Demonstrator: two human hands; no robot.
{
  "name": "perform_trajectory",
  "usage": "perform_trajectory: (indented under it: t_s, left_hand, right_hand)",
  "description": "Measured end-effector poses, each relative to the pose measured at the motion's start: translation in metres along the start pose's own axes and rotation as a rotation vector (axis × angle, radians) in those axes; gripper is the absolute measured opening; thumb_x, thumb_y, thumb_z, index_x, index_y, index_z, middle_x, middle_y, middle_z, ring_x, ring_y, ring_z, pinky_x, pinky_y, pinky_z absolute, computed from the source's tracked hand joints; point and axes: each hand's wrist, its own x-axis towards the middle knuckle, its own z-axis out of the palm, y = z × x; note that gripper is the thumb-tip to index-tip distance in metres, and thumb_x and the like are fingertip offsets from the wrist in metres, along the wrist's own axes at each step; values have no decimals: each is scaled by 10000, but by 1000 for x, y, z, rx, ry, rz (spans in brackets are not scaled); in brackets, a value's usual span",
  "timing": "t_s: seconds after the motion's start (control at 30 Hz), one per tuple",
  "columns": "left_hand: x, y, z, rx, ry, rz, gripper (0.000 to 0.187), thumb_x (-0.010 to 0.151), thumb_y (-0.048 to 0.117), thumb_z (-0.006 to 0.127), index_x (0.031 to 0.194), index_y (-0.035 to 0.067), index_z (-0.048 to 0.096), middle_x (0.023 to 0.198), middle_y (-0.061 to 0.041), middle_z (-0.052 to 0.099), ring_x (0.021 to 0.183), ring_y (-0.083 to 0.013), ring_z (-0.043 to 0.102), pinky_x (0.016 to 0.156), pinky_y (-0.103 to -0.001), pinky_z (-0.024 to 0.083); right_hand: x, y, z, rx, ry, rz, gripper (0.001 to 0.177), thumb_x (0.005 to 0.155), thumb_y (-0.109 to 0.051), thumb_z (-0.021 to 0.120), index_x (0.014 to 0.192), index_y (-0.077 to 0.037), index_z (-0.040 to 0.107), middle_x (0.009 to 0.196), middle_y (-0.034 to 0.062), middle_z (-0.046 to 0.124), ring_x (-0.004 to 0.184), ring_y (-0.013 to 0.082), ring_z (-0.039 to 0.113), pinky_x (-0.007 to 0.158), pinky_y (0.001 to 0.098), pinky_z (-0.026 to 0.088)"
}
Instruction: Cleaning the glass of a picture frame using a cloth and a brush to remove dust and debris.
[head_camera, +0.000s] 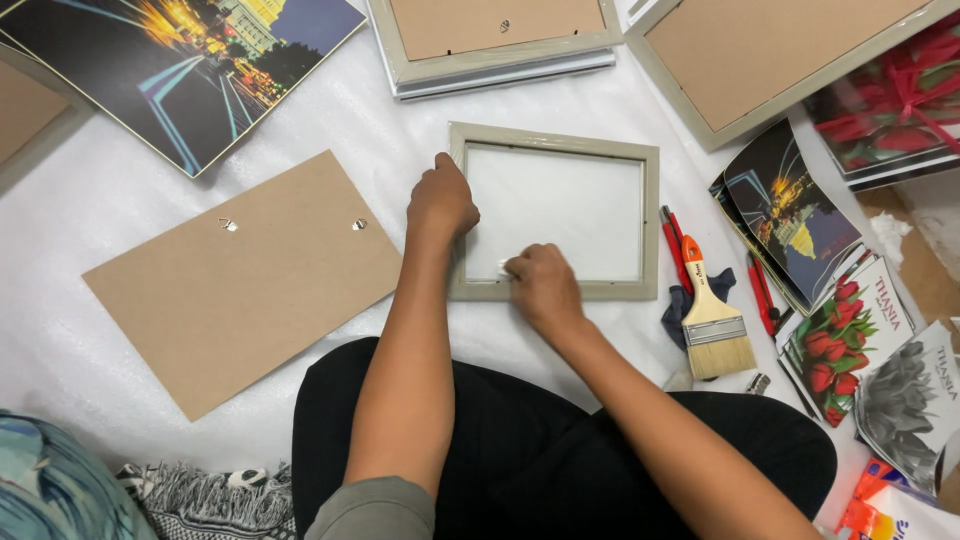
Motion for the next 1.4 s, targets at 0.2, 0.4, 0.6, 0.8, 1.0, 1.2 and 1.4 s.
perform_trajectory:
  t_s: [0.2,0.4,0.6,0.8,1.0,1.2,1.4]
  left_hand:
    - [1,-1,2,47,-29,-1,622,750,-77,712,1314,-137,458,1056,-336,657,1051,-545,669,841,-704,549]
    - [-1,-3,-2,47,-39,8,599,748,-61,735,1281,-130,470,1046,-335,659,1037,-540,673,845,-676,558]
    - [0,-1,-2,30,-27,3,597,750,-59,739,1281,-127,475,1041,-327,666,1032,-528,681,842,-663,565]
    - [0,0,-1,4,-19,-13,580,736,-80,729,1265,-123,496,1030,-330,671,1026,-531,682,837,-677,561]
    - [3,3,-4,51,-68,-34,620,738,-75,739,1294,-118,467,1061,-323,664,1056,-533,673,858,-690,546]
    - [1,-1,-5,54,-81,-24,641,752,-41,761,1312,-117,459,1080,-323,657,1075,-536,661,866,-689,547]
    - [-4,2,-5,15,-58,-15,602,758,-68,726,1301,-120,469,1069,-323,659,1065,-534,667,857,-676,556]
  right_hand:
    - [4,-54,-20,23,20,-205,212,889,-97,607,864,-179,801,871,67,665,882,264,643,779,350,544]
    - [-6,57,-43,-168,-187,43,205,843,-227,675,967,-285,827,856,42,701,917,291,674,860,398,532]
    - [-21,158,-49,-145,-129,512,217,881,-176,694,987,-316,822,874,82,760,897,363,741,784,480,604]
    - [0,93,-24,-45,49,457,202,893,-140,620,1016,-86,771,880,179,699,875,412,716,776,510,578]
    - [29,-51,10,178,257,26,165,875,-103,627,991,-66,739,814,143,625,826,368,688,744,449,564]
    - [41,-12,20,35,274,-137,112,852,-117,652,940,-124,721,811,76,596,823,310,653,731,424,528]
    - [12,119,-25,-137,308,250,98,894,-80,668,964,-73,737,851,120,649,859,339,676,762,443,550]
